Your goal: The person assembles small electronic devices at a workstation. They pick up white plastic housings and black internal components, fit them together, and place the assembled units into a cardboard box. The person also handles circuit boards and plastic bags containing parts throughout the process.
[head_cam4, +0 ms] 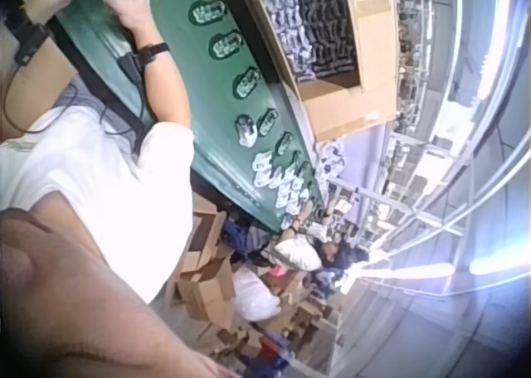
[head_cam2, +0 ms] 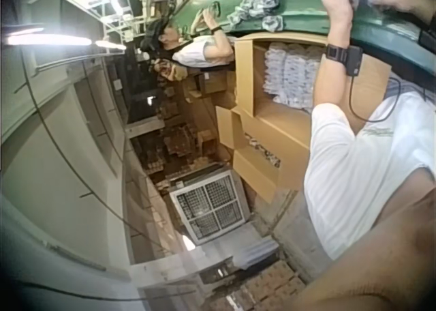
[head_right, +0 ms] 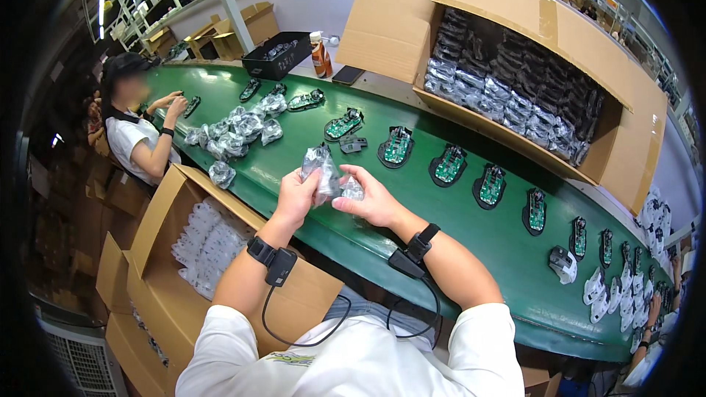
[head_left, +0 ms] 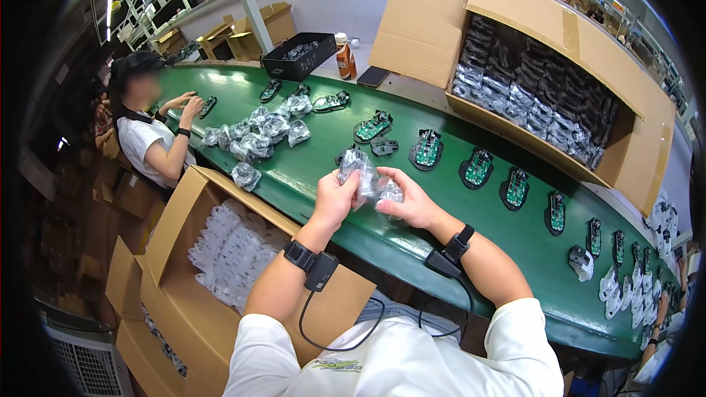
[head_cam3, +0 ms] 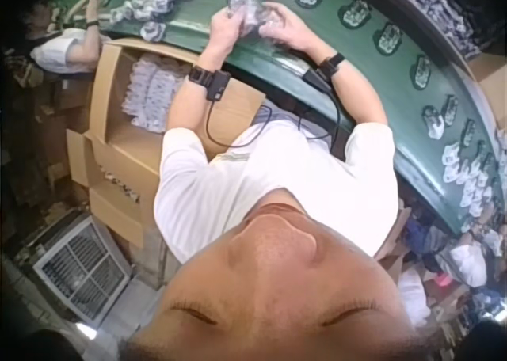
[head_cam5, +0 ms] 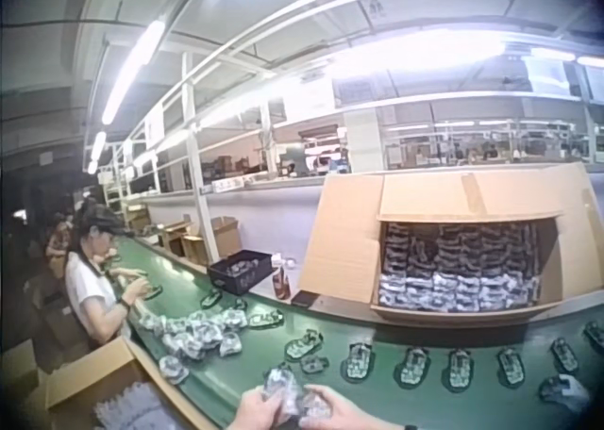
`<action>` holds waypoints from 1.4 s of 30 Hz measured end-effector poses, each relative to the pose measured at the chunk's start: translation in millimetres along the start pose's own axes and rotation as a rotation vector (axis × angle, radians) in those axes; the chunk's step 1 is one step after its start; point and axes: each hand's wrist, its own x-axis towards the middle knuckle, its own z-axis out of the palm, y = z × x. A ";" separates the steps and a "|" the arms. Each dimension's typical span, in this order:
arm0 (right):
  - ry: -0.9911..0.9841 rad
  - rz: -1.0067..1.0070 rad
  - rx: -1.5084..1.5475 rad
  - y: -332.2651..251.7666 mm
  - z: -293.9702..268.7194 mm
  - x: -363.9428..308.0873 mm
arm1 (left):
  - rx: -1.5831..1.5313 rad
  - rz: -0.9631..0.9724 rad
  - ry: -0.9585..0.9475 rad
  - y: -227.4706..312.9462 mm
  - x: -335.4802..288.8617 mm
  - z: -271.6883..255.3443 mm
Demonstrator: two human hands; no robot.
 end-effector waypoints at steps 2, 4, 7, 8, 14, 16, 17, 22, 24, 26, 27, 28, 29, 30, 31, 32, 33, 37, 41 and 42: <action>0.046 -0.053 -0.148 -0.9 -0.2 -1.9 | 0.085 -0.035 0.027 -0.3 -1.5 -2.0; 0.025 -0.027 -0.211 -6.1 -1.7 -6.2 | 0.049 -0.123 -0.033 2.9 -1.5 -1.4; 0.089 0.073 0.051 3.4 -7.9 0.9 | -0.010 -0.151 -0.038 3.1 3.5 -9.6; 0.133 0.164 0.166 0.6 -10.8 -1.2 | -0.030 -0.143 -0.026 2.0 4.5 -11.9; 0.123 0.210 0.394 -14.5 -8.4 -9.6 | 0.169 0.229 0.091 -2.1 5.0 -23.7; 0.124 0.248 0.386 -22.1 -8.9 -9.8 | 0.491 0.500 0.153 1.4 3.1 -17.3; 0.156 0.254 0.402 -16.8 -10.3 -9.5 | 0.644 0.515 0.104 2.7 -6.7 -19.0; 0.134 0.215 0.555 0.3 -25.1 -15.1 | 1.250 0.708 -0.092 11.0 -33.8 -4.2; 0.117 0.179 0.642 0.9 -27.6 -14.6 | 1.297 0.753 -0.097 0.9 -26.9 -8.5; 0.113 0.166 0.656 -0.8 -26.9 -15.2 | 1.245 0.707 -0.074 -4.1 -18.8 -15.7; 0.119 0.171 0.627 -8.9 -22.5 -17.8 | 1.225 0.718 -0.062 -5.8 -16.1 -18.4; 0.125 0.175 0.598 -13.0 -19.5 -19.3 | 1.206 0.728 -0.049 -7.6 -14.3 -20.7; 0.118 0.161 0.575 -8.7 -19.2 -19.0 | 1.176 0.682 -0.032 -9.8 -13.2 -22.2; 0.118 0.145 0.550 -4.9 -20.6 -19.4 | 1.188 0.703 -0.030 -6.8 -16.2 -16.0; 0.117 0.130 0.525 -1.8 -22.2 -20.1 | 1.199 0.723 -0.028 -2.3 -21.3 -7.4; 0.152 0.148 0.527 1.1 -24.4 -20.9 | 1.210 0.744 -0.025 -0.3 -23.9 -2.5; 0.177 0.164 0.530 -1.2 -23.9 -17.9 | 1.236 0.714 -0.064 -1.1 -23.8 -4.7; 0.186 0.265 0.185 -22.3 -30.8 -13.5 | 1.145 0.660 -0.099 1.8 -20.3 -13.4; 0.161 -0.053 -0.595 -49.6 -37.1 4.2 | 1.169 0.678 -0.058 23.8 -12.9 -22.5; 0.117 -0.108 -0.689 -58.2 -36.9 15.2 | 1.209 0.700 -0.045 31.2 -9.2 -25.7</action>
